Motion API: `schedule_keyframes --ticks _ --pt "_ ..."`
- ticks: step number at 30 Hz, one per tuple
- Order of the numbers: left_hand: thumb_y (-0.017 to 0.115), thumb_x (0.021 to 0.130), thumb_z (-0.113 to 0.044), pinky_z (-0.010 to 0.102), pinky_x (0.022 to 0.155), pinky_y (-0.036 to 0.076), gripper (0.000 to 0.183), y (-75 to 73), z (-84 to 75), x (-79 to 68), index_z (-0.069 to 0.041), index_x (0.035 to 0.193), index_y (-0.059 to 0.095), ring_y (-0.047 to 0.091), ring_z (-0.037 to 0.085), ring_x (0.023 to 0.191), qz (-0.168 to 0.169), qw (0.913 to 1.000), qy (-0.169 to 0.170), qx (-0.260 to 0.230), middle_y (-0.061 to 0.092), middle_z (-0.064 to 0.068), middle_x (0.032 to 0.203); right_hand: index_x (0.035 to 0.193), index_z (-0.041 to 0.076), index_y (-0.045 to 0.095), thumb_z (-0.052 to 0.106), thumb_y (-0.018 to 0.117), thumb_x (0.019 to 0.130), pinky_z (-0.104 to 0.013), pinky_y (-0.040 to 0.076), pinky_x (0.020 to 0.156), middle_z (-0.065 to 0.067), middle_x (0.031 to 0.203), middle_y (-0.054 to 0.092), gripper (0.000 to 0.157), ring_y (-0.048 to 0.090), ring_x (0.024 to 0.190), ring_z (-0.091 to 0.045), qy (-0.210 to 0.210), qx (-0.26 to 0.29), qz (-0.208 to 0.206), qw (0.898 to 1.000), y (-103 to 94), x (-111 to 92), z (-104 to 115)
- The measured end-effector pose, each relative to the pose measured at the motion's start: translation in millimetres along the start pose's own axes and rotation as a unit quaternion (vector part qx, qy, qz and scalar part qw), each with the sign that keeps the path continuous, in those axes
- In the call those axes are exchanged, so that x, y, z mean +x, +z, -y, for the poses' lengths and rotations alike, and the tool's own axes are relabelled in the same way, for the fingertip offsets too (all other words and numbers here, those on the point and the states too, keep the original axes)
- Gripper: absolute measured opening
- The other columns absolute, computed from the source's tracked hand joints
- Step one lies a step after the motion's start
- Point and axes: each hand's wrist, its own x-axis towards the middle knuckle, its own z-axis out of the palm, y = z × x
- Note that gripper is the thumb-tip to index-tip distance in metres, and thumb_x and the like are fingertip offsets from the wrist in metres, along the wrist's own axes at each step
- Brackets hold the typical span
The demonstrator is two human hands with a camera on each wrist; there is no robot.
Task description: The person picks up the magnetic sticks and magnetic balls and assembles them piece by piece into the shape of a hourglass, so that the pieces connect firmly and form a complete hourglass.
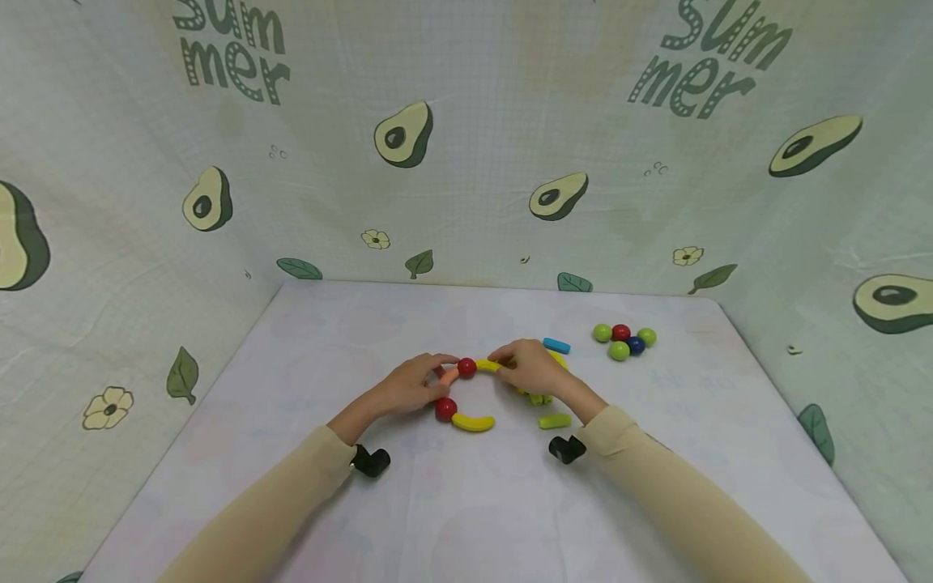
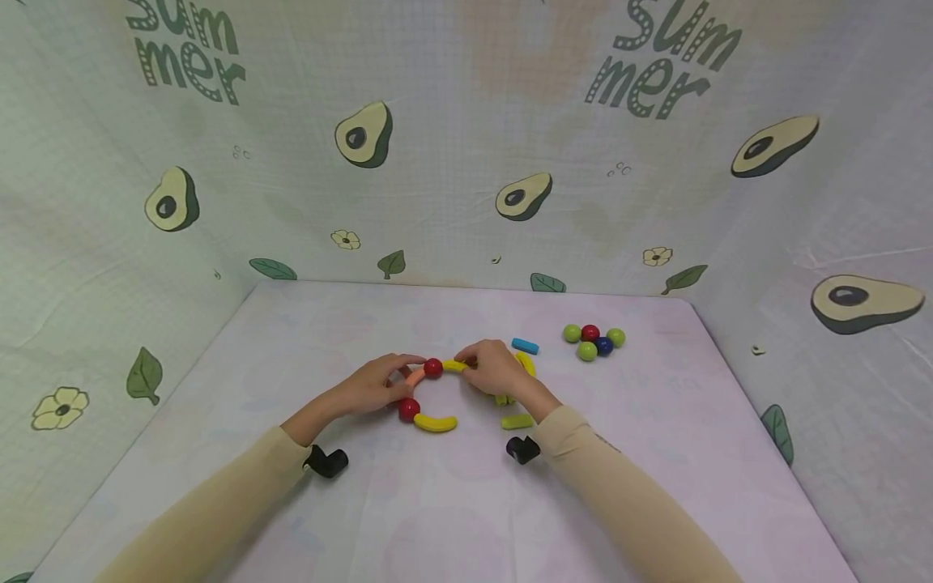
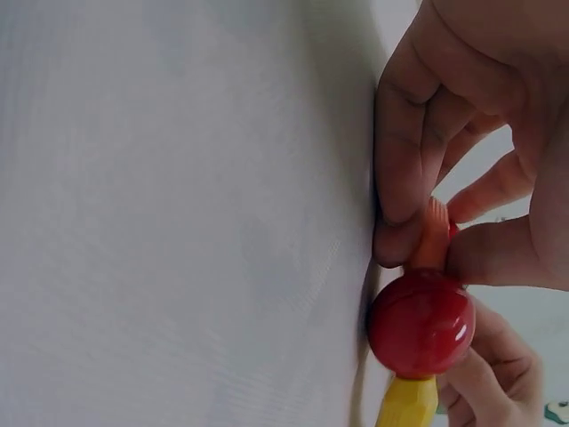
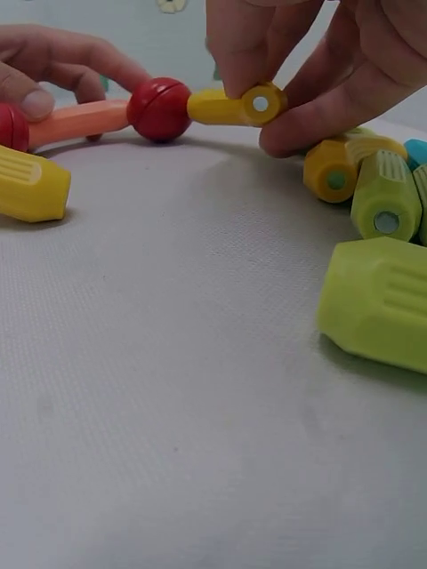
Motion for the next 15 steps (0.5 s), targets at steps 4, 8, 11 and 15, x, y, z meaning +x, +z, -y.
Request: schedule_keyframes --ticks 4,8,11,15 --pt "0.074 0.100 -0.027 0.033 0.076 0.049 0.063 -1.5 4.1 -1.4 -0.026 0.158 0.050 0.057 0.018 0.090 0.013 0.9999 0.007 -0.009 0.066 0.004 0.121 0.131 0.009 0.075 0.012 0.070 0.102 -0.040 0.059 0.097 -0.008 0.120 0.074 0.030 0.063 0.101 -0.022 -0.004 -0.013 -0.006 1.000 4.1 4 0" --pt "0.075 0.098 -0.030 0.032 0.074 0.052 0.068 -1.7 4.8 -2.3 -0.027 0.160 0.048 0.059 0.018 0.087 0.019 0.9997 0.004 -0.018 0.065 0.003 0.119 0.128 0.010 0.075 0.011 0.071 0.101 -0.038 0.059 0.094 -0.006 0.114 0.074 0.027 0.062 0.098 -0.021 -0.013 -0.017 -0.012 1.000 7.6 7 -1" --pt "0.077 0.097 -0.031 0.032 0.074 0.053 0.069 -1.6 3.6 -2.8 -0.026 0.159 0.049 0.060 0.018 0.084 0.022 0.9994 0.000 -0.027 0.065 0.003 0.117 0.127 0.009 0.076 0.011 0.071 0.101 -0.037 0.058 0.094 -0.006 0.113 0.075 0.026 0.061 0.097 -0.021 -0.020 -0.014 -0.014 1.000 9.5 9 -3" --pt "0.080 0.095 -0.033 0.032 0.071 0.054 0.070 -2.2 2.5 -3.5 -0.025 0.157 0.049 0.063 0.018 0.077 0.031 0.9987 0.000 -0.040 0.065 0.002 0.110 0.129 0.009 0.076 0.008 0.072 0.100 -0.038 0.058 0.096 -0.007 0.118 0.075 0.029 0.062 0.099 -0.021 -0.023 -0.008 -0.013 1.000 11.4 10 -3"
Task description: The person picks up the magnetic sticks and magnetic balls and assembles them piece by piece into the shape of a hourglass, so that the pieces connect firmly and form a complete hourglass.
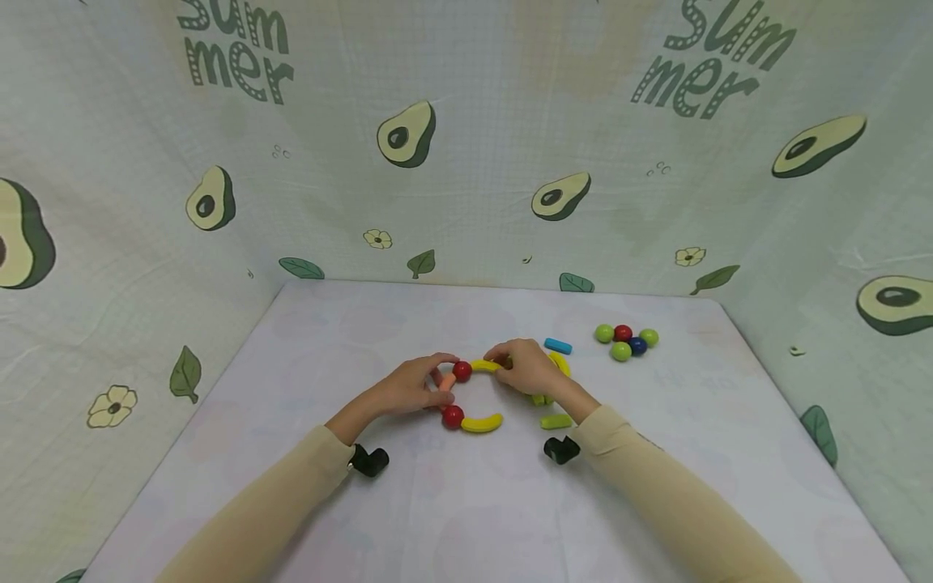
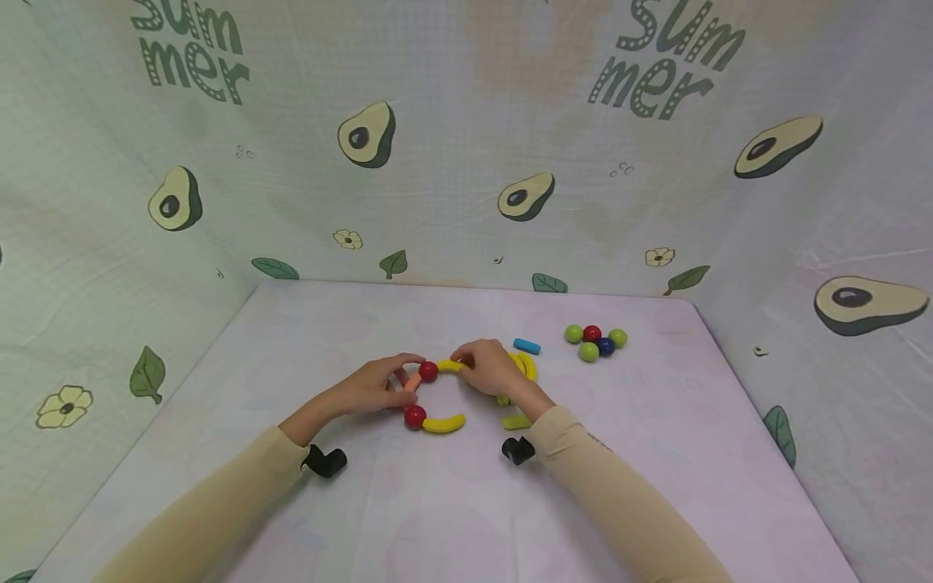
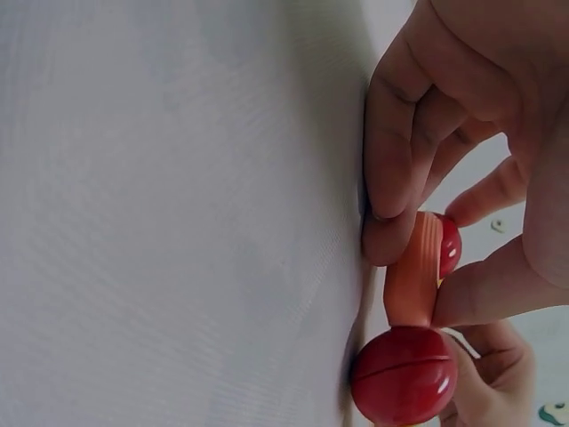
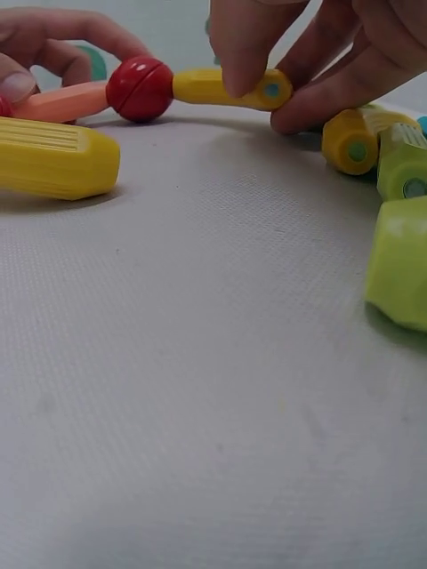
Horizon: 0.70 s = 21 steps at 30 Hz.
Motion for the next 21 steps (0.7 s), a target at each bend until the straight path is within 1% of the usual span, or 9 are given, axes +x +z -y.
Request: schedule_keyframes --ticks 2,5,7,9,12,16,19,21 --pt "0.079 0.097 -0.034 0.032 0.070 0.053 0.068 -1.0 -0.3 -0.3 -0.023 0.157 0.048 0.064 0.017 0.075 0.004 1.0000 0.006 0.002 0.066 0.001 0.104 0.129 0.009 0.075 0.007 0.072 0.099 -0.038 0.058 0.096 -0.007 0.120 0.075 0.031 0.062 0.100 -0.021 -0.003 0.002 0.001 1.000 1.0 0 0" --pt "0.075 0.100 -0.034 0.031 0.069 0.051 0.064 -2.5 -0.7 -0.2 -0.021 0.156 0.048 0.063 0.015 0.075 0.008 0.9997 0.018 0.017 0.066 -0.001 0.094 0.128 0.009 0.076 0.006 0.073 0.098 -0.038 0.058 0.097 -0.007 0.121 0.075 0.031 0.063 0.101 -0.022 -0.007 0.006 0.001 1.000 2.5 1 -1" --pt "0.072 0.102 -0.035 0.031 0.069 0.051 0.060 -2.8 -0.8 0.9 -0.020 0.156 0.049 0.062 0.014 0.076 0.006 0.9991 0.026 0.033 0.065 -0.002 0.090 0.127 0.009 0.076 0.006 0.074 0.097 -0.037 0.059 0.097 -0.007 0.121 0.076 0.029 0.064 0.101 -0.022 -0.009 0.008 -0.002 1.000 3.6 1 0" --pt "0.071 0.102 -0.035 0.030 0.068 0.050 0.058 -2.8 -1.4 2.3 -0.019 0.155 0.051 0.060 0.015 0.076 -0.002 0.9984 0.032 0.046 0.065 -0.002 0.089 0.124 0.009 0.077 0.007 0.076 0.097 -0.037 0.059 0.097 -0.007 0.119 0.076 0.028 0.064 0.101 -0.021 -0.009 0.010 -0.004 1.000 4.4 2 2" --pt "0.072 0.101 -0.036 0.031 0.070 0.050 0.056 -2.2 -2.4 5.5 -0.017 0.152 0.055 0.058 0.015 0.079 -0.026 0.9971 0.037 0.060 0.066 -0.001 0.098 0.122 0.010 0.078 0.006 0.077 0.096 -0.036 0.060 0.095 -0.006 0.116 0.076 0.026 0.064 0.099 -0.021 -0.010 0.014 -0.007 1.000 5.1 2 4" --pt "0.075 0.100 -0.035 0.032 0.078 0.051 0.054 -0.3 -3.1 10.6 -0.019 0.149 0.059 0.058 0.014 0.086 -0.051 0.9951 0.043 0.072 0.066 0.002 0.118 0.121 0.008 0.078 0.005 0.077 0.095 -0.036 0.060 0.094 -0.006 0.114 0.077 0.026 0.065 0.097 -0.020 -0.017 0.018 -0.007 1.000 5.8 3 6" --pt "0.076 0.100 -0.033 0.033 0.084 0.053 0.052 1.7 -3.8 14.8 -0.019 0.148 0.060 0.059 0.015 0.092 -0.056 0.9942 0.055 0.074 0.066 0.004 0.126 0.121 0.007 0.078 0.004 0.077 0.095 -0.036 0.061 0.094 -0.007 0.114 0.077 0.027 0.066 0.097 -0.020 -0.020 0.021 -0.008 1.000 6.4 4 7" --pt "0.076 0.100 -0.032 0.035 0.087 0.054 0.051 3.2 -4.2 17.7 -0.018 0.146 0.061 0.061 0.015 0.097 -0.056 0.9942 0.064 0.065 0.067 0.005 0.127 0.121 0.008 0.078 0.004 0.077 0.094 -0.036 0.061 0.094 -0.006 0.114 0.077 0.027 0.067 0.097 -0.020 -0.017 0.024 -0.009 1.000 6.9 4 8"
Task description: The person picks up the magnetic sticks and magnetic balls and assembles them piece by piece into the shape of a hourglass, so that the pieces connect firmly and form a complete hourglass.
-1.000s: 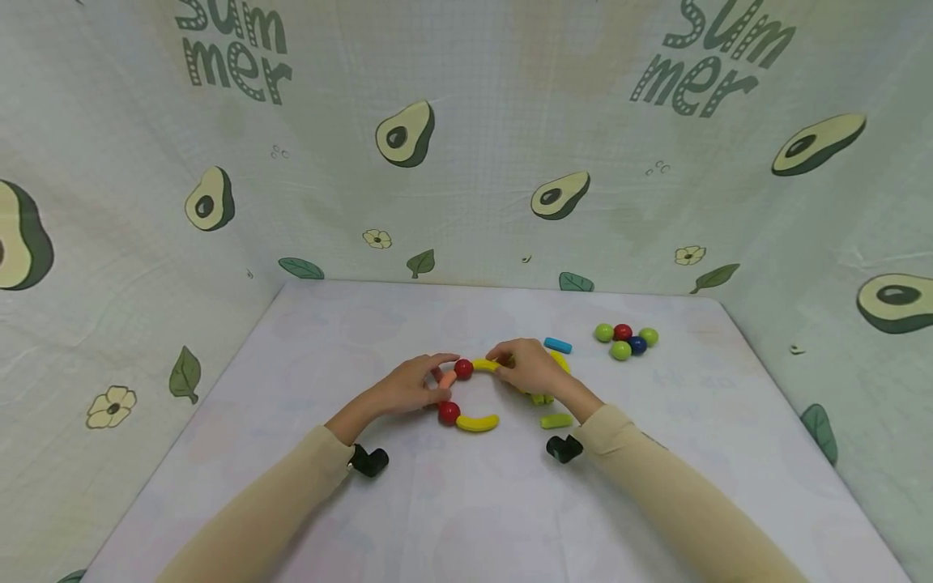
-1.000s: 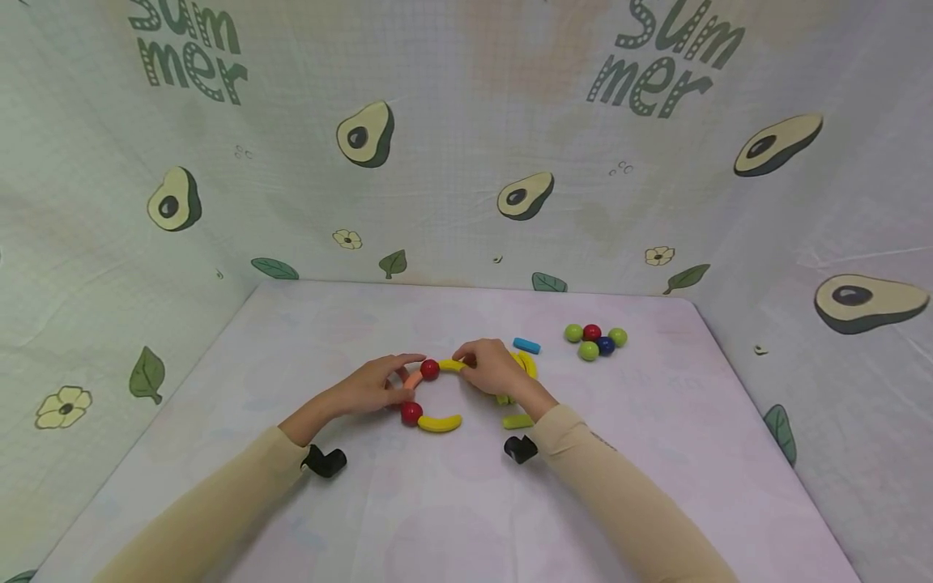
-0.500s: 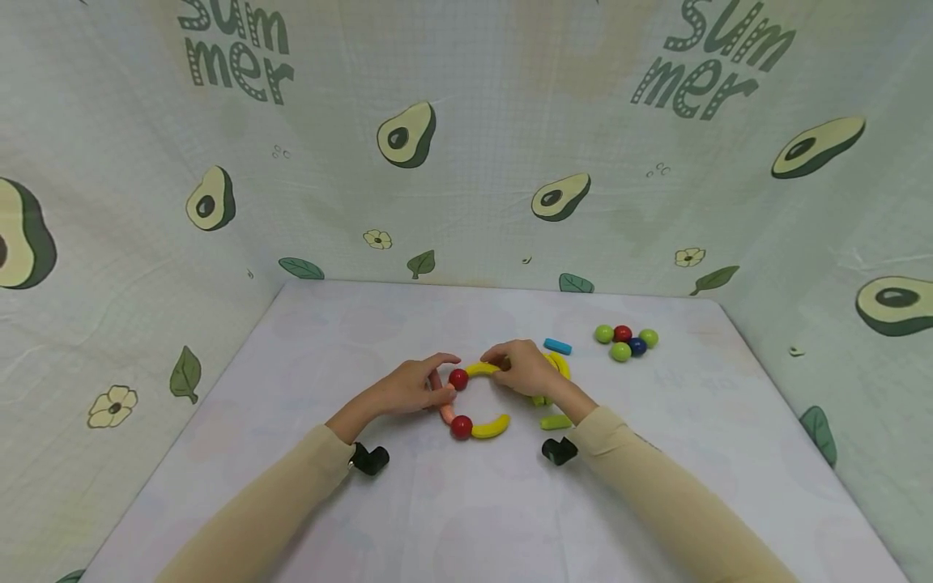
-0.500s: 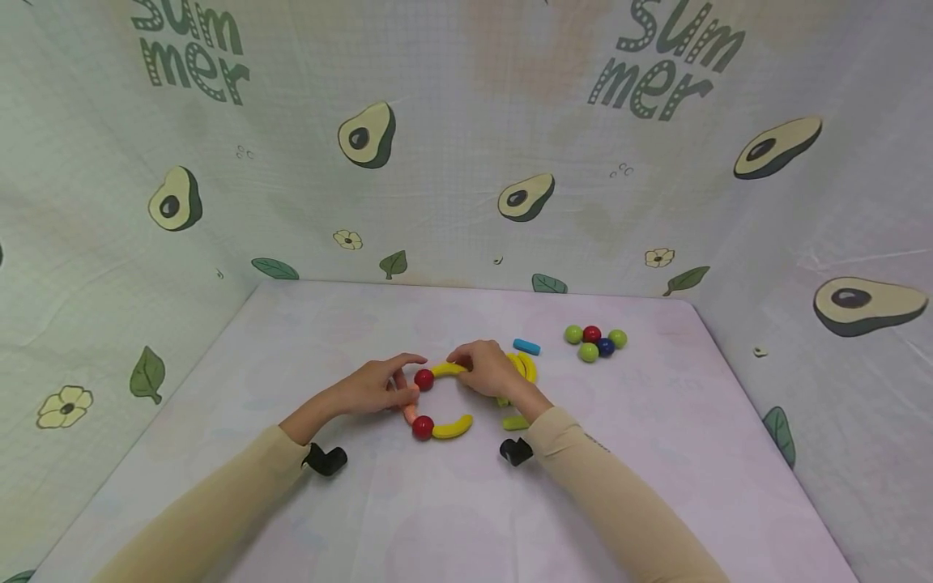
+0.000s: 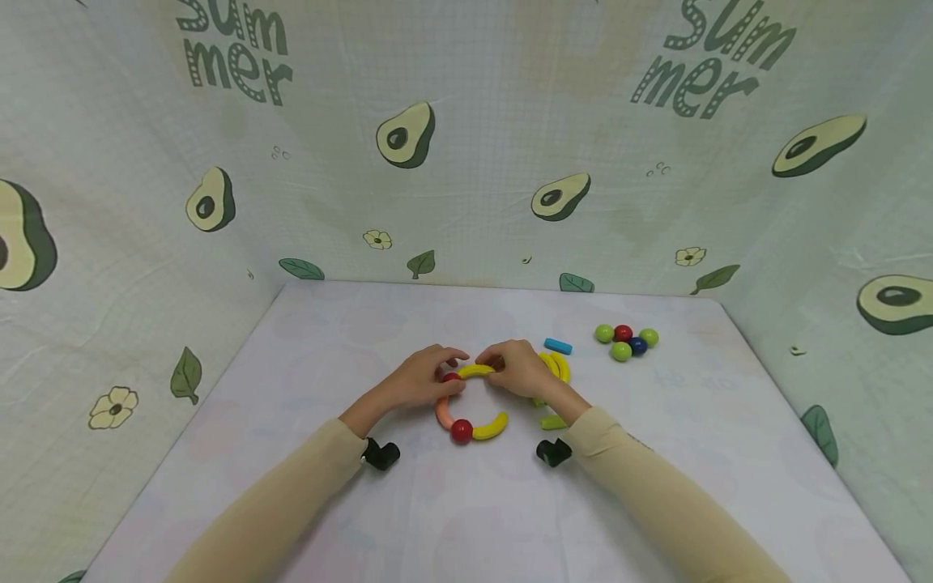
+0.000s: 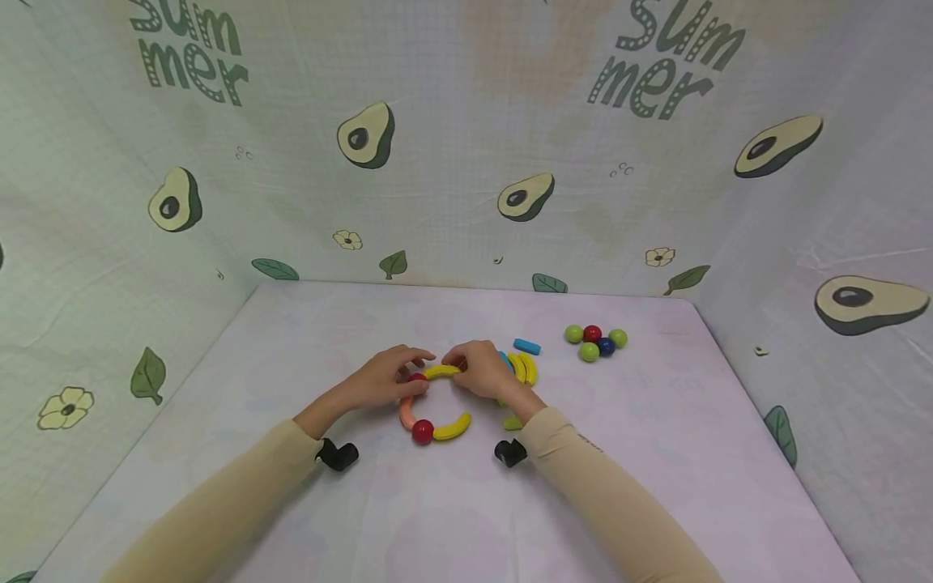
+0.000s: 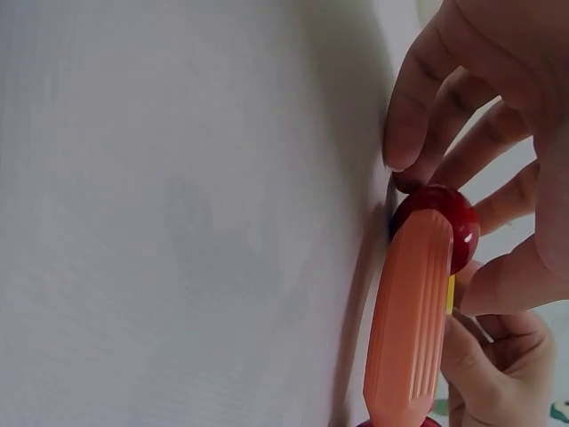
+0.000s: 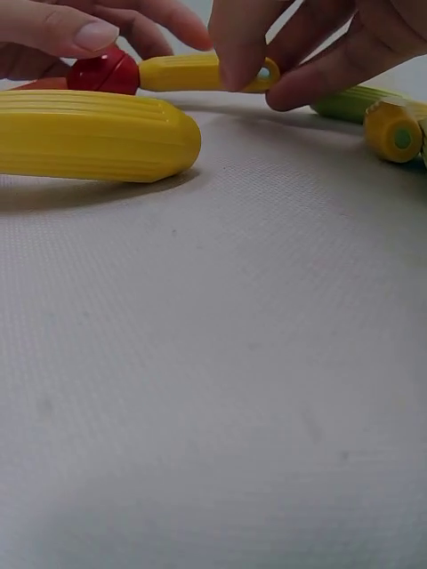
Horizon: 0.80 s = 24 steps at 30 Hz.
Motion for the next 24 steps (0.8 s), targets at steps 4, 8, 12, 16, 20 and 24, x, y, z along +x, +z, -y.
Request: schedule_keyframes --ticks 4,8,12,16,20,24 --pt "0.075 0.100 -0.028 0.037 0.093 0.056 0.046 3.2 0.4 4.4 -0.017 0.143 0.063 0.064 0.017 0.103 -0.001 0.9998 0.002 -0.020 0.070 0.004 0.127 0.119 0.008 0.079 0.005 0.078 0.094 -0.034 0.061 0.092 -0.006 0.112 0.078 0.025 0.067 0.095 -0.019 0.002 0.002 -0.008 1.000 1.1 0 1" --pt "0.074 0.101 -0.027 0.035 0.091 0.057 0.039 6.1 2.1 8.4 -0.017 0.139 0.066 0.065 0.014 0.099 -0.004 0.9994 -0.009 -0.032 0.072 0.002 0.122 0.117 0.007 0.079 0.006 0.080 0.094 -0.034 0.061 0.091 -0.006 0.109 0.078 0.023 0.067 0.094 -0.018 -0.005 0.006 -0.017 1.000 1.9 -1 1" --pt "0.072 0.102 -0.025 0.033 0.086 0.058 0.032 8.0 1.7 10.9 -0.016 0.132 0.069 0.066 0.011 0.090 -0.012 0.9987 -0.014 -0.047 0.074 0.000 0.112 0.114 0.006 0.079 0.006 0.081 0.093 -0.034 0.061 0.089 -0.004 0.105 0.078 0.021 0.067 0.091 -0.017 -0.011 0.007 -0.023 1.000 3.0 0 -1" --pt "0.070 0.103 -0.024 0.031 0.081 0.057 0.027 10.4 0.1 12.5 -0.015 0.128 0.070 0.066 0.011 0.083 -0.014 0.9981 -0.020 -0.057 0.074 -0.002 0.101 0.112 0.006 0.080 0.006 0.082 0.093 -0.032 0.061 0.087 -0.004 0.101 0.078 0.019 0.067 0.089 -0.015 -0.016 0.005 -0.027 1.000 4.1 0 -2" --pt "0.068 0.102 -0.023 0.030 0.076 0.055 0.023 13.6 -0.5 13.6 -0.016 0.123 0.070 0.065 0.011 0.079 -0.019 0.9980 -0.029 -0.054 0.072 -0.004 0.094 0.110 0.006 0.080 0.006 0.082 0.092 -0.031 0.061 0.085 -0.003 0.099 0.078 0.018 0.067 0.087 -0.014 -0.021 0.002 -0.027 0.999 5.0 0 -1" --pt "0.067 0.101 -0.021 0.030 0.074 0.054 0.021 15.7 -1.7 14.2 -0.016 0.121 0.070 0.064 0.012 0.078 -0.023 0.9976 -0.037 -0.053 0.071 -0.004 0.092 0.109 0.006 0.080 0.006 0.082 0.092 -0.031 0.060 0.083 -0.003 0.098 0.078 0.018 0.066 0.086 -0.013 -0.027 -0.003 -0.029 0.999 5.1 0 -1"
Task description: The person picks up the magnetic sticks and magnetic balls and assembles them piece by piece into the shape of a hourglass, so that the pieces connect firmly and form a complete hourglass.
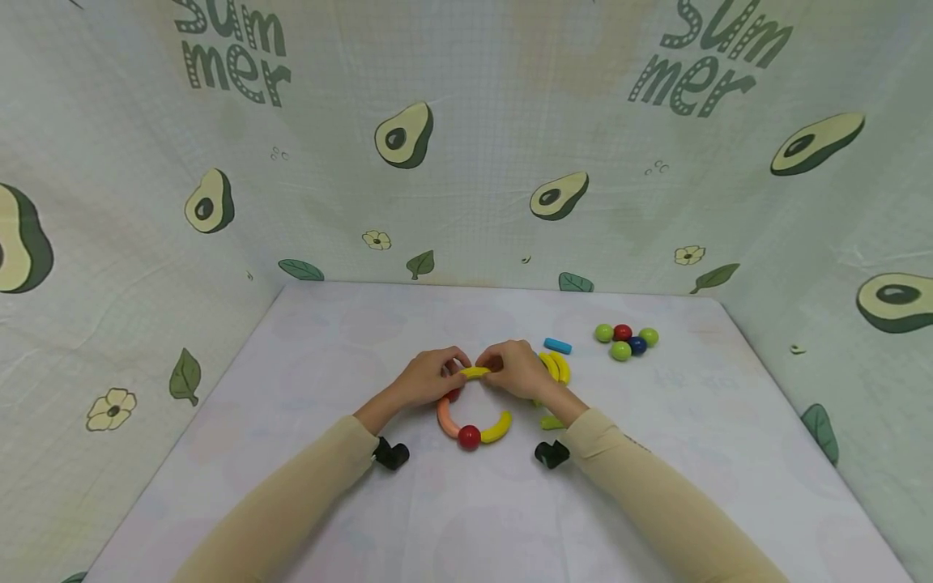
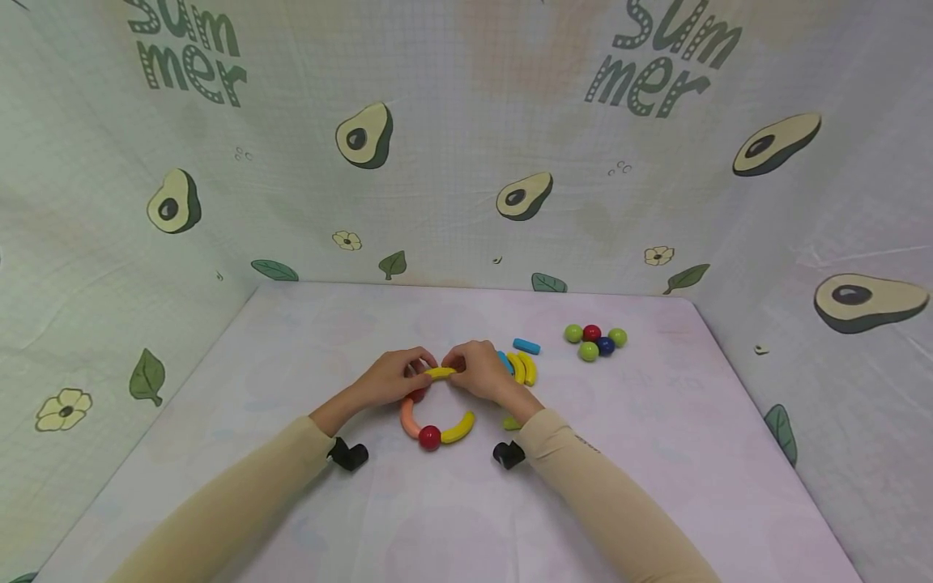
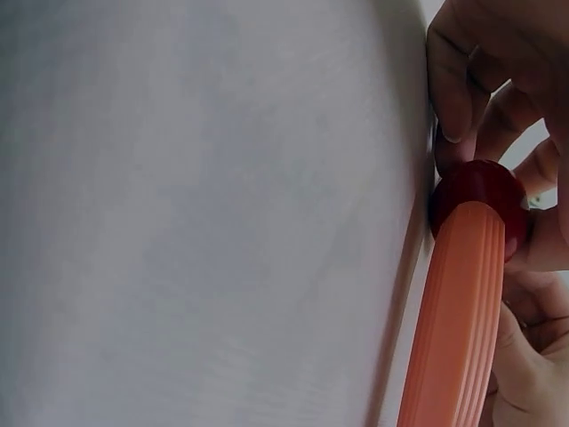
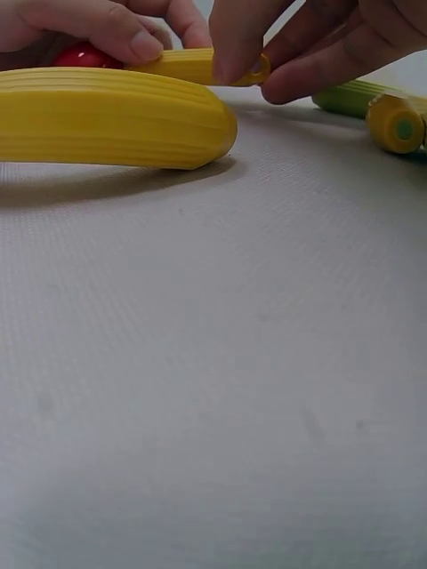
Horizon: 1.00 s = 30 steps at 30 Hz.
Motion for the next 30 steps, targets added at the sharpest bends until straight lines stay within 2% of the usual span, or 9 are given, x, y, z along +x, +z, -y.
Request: schedule_keyframes --ticks 6,12,17,24,30 --pt "0.067 0.101 -0.020 0.031 0.076 0.054 0.020 1.6 -1.2 0.6 -0.018 0.121 0.070 0.064 0.012 0.080 -0.004 0.9999 -0.014 0.007 0.071 -0.004 0.093 0.114 0.006 0.080 0.007 0.081 0.093 -0.031 0.061 0.084 -0.004 0.102 0.078 0.020 0.067 0.089 -0.015 0.001 -0.008 0.005 1.000 -10.3 -4 -3" --pt "0.066 0.101 -0.023 0.031 0.075 0.053 0.020 1.9 -1.0 2.3 -0.020 0.121 0.069 0.063 0.014 0.083 0.001 0.9993 -0.033 0.017 0.069 -0.003 0.097 0.120 0.005 0.078 0.008 0.079 0.095 -0.036 0.062 0.086 -0.007 0.113 0.077 0.025 0.069 0.096 -0.020 0.006 -0.023 -0.004 1.000 -41.2 -18 -15" --pt "0.066 0.101 -0.025 0.031 0.076 0.053 0.022 0.0 -2.1 2.1 -0.022 0.123 0.069 0.063 0.014 0.085 0.010 0.9988 -0.041 0.026 0.069 -0.003 0.100 0.121 0.001 0.077 0.005 0.079 0.094 -0.044 0.062 0.086 -0.015 0.118 0.076 0.027 0.070 0.100 -0.030 0.006 -0.059 -0.033 0.998 -72.0 -37 -37" --pt "0.065 0.102 -0.027 0.032 0.079 0.053 0.022 -1.5 -2.3 2.0 -0.023 0.124 0.068 0.063 0.014 0.087 0.019 0.9983 -0.046 0.032 0.069 -0.003 0.101 0.125 0.001 0.074 0.003 0.080 0.093 -0.052 0.058 0.090 -0.020 0.123 0.072 0.033 0.065 0.106 -0.039 0.043 -0.120 -0.071 0.989 -111.1 -63 -76" --pt "0.065 0.102 -0.028 0.033 0.081 0.053 0.022 -2.2 -0.3 4.2 -0.025 0.124 0.067 0.063 0.015 0.089 0.026 0.9983 -0.043 0.028 0.069 -0.003 0.103 0.126 -0.003 0.073 0.001 0.080 0.090 -0.059 0.055 0.096 -0.024 0.123 0.069 0.037 0.063 0.109 -0.042 0.064 -0.141 -0.096 0.983 -129.0 -82 -107"
